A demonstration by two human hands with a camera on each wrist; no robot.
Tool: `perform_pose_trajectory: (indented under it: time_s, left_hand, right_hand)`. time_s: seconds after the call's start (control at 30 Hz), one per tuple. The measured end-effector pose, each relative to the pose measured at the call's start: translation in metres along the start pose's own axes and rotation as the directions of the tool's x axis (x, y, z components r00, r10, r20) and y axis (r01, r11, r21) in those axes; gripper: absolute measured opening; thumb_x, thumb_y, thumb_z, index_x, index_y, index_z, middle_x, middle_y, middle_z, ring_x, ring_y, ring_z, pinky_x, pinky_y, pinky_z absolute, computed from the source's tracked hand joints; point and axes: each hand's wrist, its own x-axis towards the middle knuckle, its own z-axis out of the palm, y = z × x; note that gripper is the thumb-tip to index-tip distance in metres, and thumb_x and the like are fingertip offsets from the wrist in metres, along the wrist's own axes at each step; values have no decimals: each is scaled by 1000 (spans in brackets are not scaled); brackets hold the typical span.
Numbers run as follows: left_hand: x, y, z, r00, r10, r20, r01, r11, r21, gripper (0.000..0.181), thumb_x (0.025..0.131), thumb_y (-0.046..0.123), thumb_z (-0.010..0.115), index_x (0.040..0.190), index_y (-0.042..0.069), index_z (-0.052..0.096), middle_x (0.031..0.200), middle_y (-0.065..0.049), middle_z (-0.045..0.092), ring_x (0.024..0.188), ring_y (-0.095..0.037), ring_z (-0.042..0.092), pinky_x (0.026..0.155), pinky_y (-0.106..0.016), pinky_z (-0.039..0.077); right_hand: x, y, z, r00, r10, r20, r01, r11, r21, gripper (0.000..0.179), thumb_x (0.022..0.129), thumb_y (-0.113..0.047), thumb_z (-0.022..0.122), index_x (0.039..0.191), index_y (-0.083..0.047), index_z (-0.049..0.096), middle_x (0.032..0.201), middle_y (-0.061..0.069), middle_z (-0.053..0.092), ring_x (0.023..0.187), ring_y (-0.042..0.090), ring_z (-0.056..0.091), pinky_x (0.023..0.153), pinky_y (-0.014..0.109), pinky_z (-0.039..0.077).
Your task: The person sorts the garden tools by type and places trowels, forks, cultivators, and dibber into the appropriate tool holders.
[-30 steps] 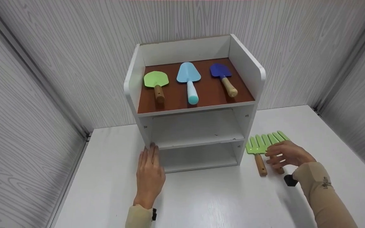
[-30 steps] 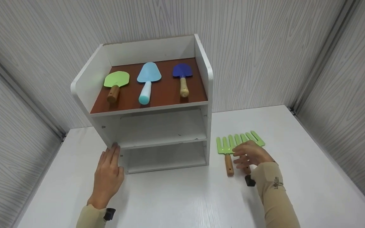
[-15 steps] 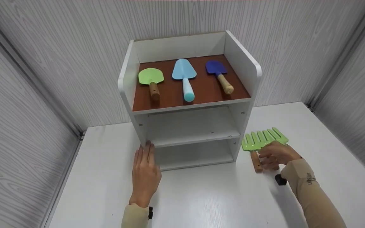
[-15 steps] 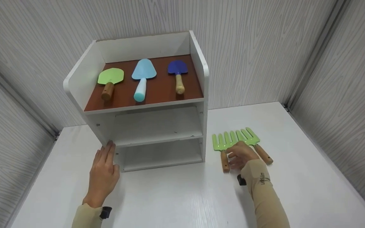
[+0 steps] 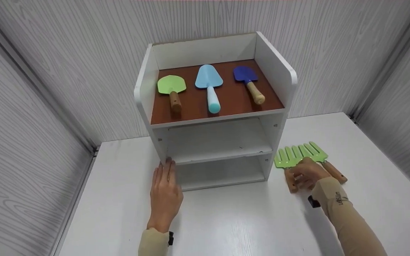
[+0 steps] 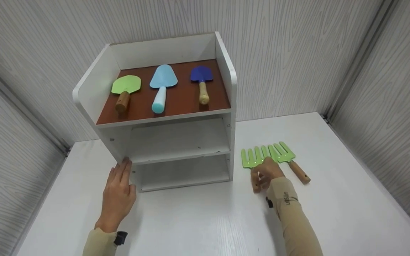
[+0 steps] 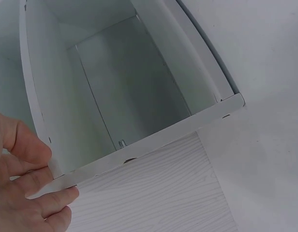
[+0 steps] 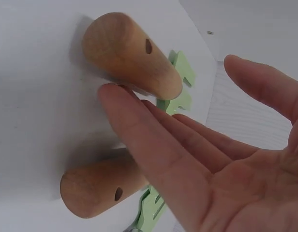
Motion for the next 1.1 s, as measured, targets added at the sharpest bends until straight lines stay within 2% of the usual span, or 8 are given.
perform_pose_trajectory:
  time_s: [0.17,0.3,0.4,0.5,0.6,0.67,0.77,1.1]
  left_hand:
    - [-2,-2,0,1000,2,1,-2,1000,-6,57,85,-12,65,139,-17,48,144,-32,49,129,-53,48,112,-59,36]
    - [-4,-3,-1,1000,-6,3,6,1000,-5,57,84,-12,65,139,-16,49,144,-32,49,129,-53,48,112,-59,36]
    - [-6,-3,-1,1000,-4,-3,4,1000,-1,58,83,-13,67,138,-17,50,143,-32,50,128,-53,49,110,-60,37]
    - [-5,-4,0,1000,2,-17,-2,1000,-6,57,82,-14,66,137,-17,50,142,-32,50,128,-53,50,109,-60,38]
    - [-4,-4,0,1000,4,-27,-4,1000,-13,57,82,-15,65,137,-17,51,142,-32,51,128,-53,50,109,-60,39]
    - [-4,-3,0,1000,1,-26,-1,1000,-17,57,82,-15,66,137,-17,50,142,-32,51,128,-53,49,109,-60,39]
    - [-4,-2,0,1000,-2,-22,1,1000,-23,58,82,-15,67,137,-17,50,142,-32,50,128,-53,49,109,-60,38]
    - [-1,-2,1,999,15,-39,-16,1000,-26,57,82,-15,68,136,-16,51,141,-31,51,127,-53,50,109,-60,39]
  right_hand:
    - [6,-1,5,999,-4,-48,2,999,-44,3,84,-6,64,82,-4,66,78,11,68,65,21,61,53,30,46]
    - [9,2,10,999,22,-42,-24,999,-49,5,84,-4,63,86,0,67,72,9,66,62,19,58,50,27,45]
    - [12,4,15,999,25,-35,-26,999,-32,4,82,-1,64,78,-1,66,66,7,63,57,18,55,49,27,45]
    - [15,5,19,999,-9,-41,8,1000,-15,14,78,2,64,66,-4,61,59,5,58,52,16,52,49,28,47]
    - [18,7,19,997,-49,-55,45,997,-67,19,80,0,64,63,-5,58,57,4,56,52,15,51,49,28,49]
    - [20,8,19,996,-59,-60,51,990,-133,14,83,-2,63,69,-4,60,63,4,59,57,16,55,52,30,52]
    - [23,12,18,997,-44,-69,32,987,-160,4,85,-4,62,83,0,62,73,8,63,66,20,60,58,34,55]
    - [25,17,10,997,-48,-59,44,997,-70,37,85,-2,65,118,14,56,90,11,64,76,21,61,66,32,54]
